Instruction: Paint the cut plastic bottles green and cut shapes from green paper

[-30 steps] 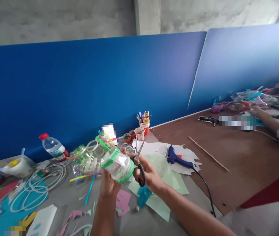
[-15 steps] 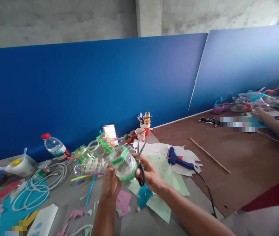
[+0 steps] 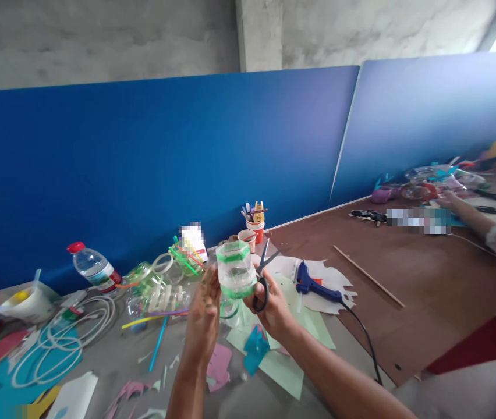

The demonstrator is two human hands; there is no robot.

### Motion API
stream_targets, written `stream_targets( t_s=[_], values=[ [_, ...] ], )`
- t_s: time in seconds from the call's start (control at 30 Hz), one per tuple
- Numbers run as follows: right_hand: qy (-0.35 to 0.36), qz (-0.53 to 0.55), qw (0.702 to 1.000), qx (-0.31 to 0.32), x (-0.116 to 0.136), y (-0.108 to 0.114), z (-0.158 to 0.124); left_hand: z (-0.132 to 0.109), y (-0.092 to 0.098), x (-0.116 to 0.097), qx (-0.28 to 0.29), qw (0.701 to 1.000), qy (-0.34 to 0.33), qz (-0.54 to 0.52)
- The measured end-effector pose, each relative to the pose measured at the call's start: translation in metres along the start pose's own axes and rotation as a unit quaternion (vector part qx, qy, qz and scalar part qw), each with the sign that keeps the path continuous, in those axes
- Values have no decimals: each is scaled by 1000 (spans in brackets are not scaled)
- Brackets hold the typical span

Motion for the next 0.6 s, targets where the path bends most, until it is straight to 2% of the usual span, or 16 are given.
stream_targets(
  t_s=[0.1,0.27,0.43,0.6],
  values=[
    [34,-17,999,-28,3,7,1,-3,-12,0,32,993,-34,109],
    [61,-66,995,-38,-1,10,-2,-8,-26,2,19,986,-20,166],
    [118,-123,985,3,9,-5,-7,-8,-21,6,-1,992,-11,123],
    [102,-163,981,37,5,-8,-8,-7,-13,3,-35,996,-19,85]
  ],
)
Point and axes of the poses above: each hand's wrist, its own z-axis towards the middle knuckle, its own y-axis out of the back of the hand, x = y × z, the point moved 8 cm from there along z, towards the middle knuckle, and after that the axes turned 5 degrees about z, right-handed, at the moved point
